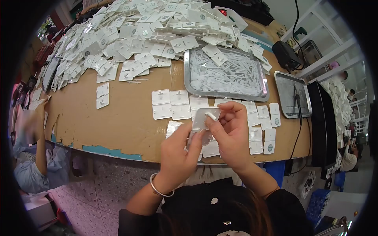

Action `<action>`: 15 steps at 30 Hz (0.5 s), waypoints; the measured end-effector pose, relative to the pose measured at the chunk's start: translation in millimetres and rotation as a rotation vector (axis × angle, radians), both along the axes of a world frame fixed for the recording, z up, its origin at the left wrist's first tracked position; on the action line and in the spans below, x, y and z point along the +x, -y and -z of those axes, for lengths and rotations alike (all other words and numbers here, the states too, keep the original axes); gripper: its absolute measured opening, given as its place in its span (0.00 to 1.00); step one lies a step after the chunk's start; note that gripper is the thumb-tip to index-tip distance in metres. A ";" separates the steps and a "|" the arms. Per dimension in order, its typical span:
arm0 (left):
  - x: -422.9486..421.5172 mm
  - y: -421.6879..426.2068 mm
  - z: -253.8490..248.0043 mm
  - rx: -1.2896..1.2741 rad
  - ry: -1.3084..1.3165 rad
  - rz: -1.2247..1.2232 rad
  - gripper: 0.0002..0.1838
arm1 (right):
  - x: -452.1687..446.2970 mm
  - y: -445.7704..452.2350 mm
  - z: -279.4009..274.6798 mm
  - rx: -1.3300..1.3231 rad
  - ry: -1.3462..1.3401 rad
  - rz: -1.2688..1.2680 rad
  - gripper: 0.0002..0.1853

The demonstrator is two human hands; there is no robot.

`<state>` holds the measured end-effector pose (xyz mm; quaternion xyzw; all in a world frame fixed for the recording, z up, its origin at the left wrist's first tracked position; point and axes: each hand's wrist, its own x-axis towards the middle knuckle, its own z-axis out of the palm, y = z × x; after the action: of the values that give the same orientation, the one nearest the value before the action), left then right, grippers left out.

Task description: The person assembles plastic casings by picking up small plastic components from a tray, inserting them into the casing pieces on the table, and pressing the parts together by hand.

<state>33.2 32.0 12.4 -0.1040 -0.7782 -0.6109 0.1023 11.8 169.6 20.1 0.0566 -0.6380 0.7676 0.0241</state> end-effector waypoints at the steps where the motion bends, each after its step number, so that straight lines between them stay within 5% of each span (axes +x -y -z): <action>1: 1.6 8.7 4.9 0.085 0.070 0.018 0.11 | -0.2 0.6 -1.0 -0.007 0.019 -0.058 0.19; 5: 1.6 47.1 18.7 0.350 0.202 -0.193 0.19 | -1.0 -11.9 -1.8 0.105 0.043 -0.163 0.21; 6: 3.7 66.3 22.5 0.149 0.241 -0.192 0.25 | -1.0 -16.1 -1.3 0.129 0.072 -0.147 0.22; 9: 9.5 87.1 30.1 -0.534 0.335 -0.249 0.25 | -4.3 -23.8 5.7 0.135 0.121 -0.126 0.21; 10: 7.4 88.2 39.3 -0.743 0.075 -0.266 0.26 | -4.0 -23.9 7.3 0.141 0.131 -0.130 0.21; 15: -11.6 75.0 23.8 -1.044 0.270 -0.177 0.21 | -3.5 -21.9 8.8 0.172 0.161 -0.169 0.21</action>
<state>21.7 -43.0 -11.5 0.0043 -0.9900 -0.1406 -0.0125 8.3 191.5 11.3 0.0504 -0.6941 0.7116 -0.0967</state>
